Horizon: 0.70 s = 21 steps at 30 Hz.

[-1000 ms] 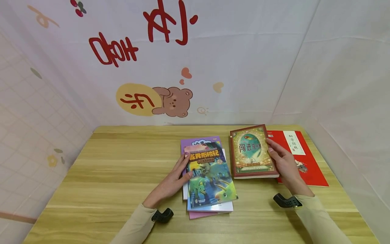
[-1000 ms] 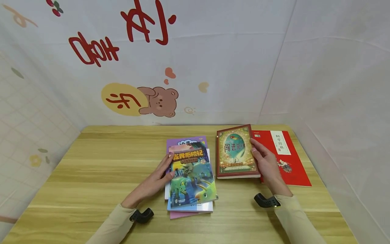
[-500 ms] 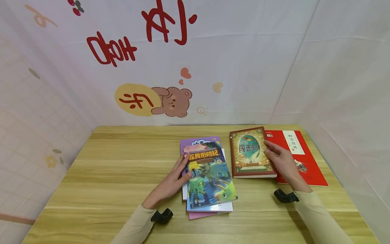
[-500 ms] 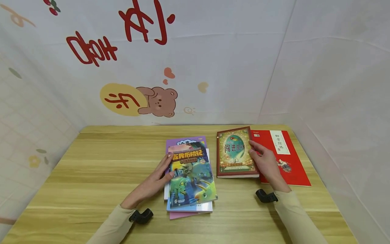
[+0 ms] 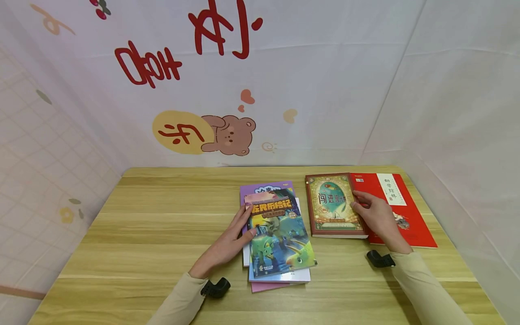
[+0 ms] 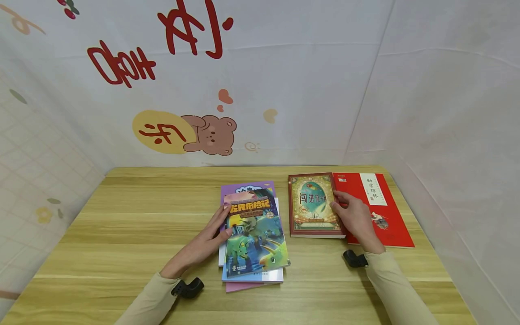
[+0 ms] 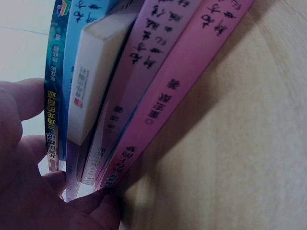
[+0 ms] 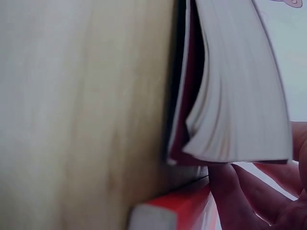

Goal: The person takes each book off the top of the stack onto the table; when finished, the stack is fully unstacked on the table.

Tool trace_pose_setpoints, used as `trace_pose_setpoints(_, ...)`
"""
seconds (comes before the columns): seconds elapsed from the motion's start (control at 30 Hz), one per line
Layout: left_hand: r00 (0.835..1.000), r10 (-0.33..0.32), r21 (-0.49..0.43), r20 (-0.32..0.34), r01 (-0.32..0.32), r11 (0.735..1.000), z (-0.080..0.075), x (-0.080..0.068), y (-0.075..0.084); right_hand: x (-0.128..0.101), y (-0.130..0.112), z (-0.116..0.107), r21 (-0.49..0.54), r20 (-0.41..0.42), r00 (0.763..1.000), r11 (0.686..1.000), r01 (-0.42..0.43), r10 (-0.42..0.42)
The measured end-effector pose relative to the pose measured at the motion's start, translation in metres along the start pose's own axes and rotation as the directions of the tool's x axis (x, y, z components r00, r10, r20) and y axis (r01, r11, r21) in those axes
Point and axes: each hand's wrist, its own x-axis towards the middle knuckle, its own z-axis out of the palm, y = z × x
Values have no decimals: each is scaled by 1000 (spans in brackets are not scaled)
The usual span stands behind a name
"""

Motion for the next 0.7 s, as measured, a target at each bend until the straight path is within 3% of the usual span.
trace_pose_setpoints(0.47, 1000, 3, -3, -1, -3, 1000, 2, 0, -1, -4, -11, 5, -189, -80, 992, 979, 81, -98)
trace_pose_setpoints(0.7, 1000, -3, 7, 2, 3, 1000, 2, 1, 0, -7, -14, -2, -184, -90, 991, 980, 82, -100)
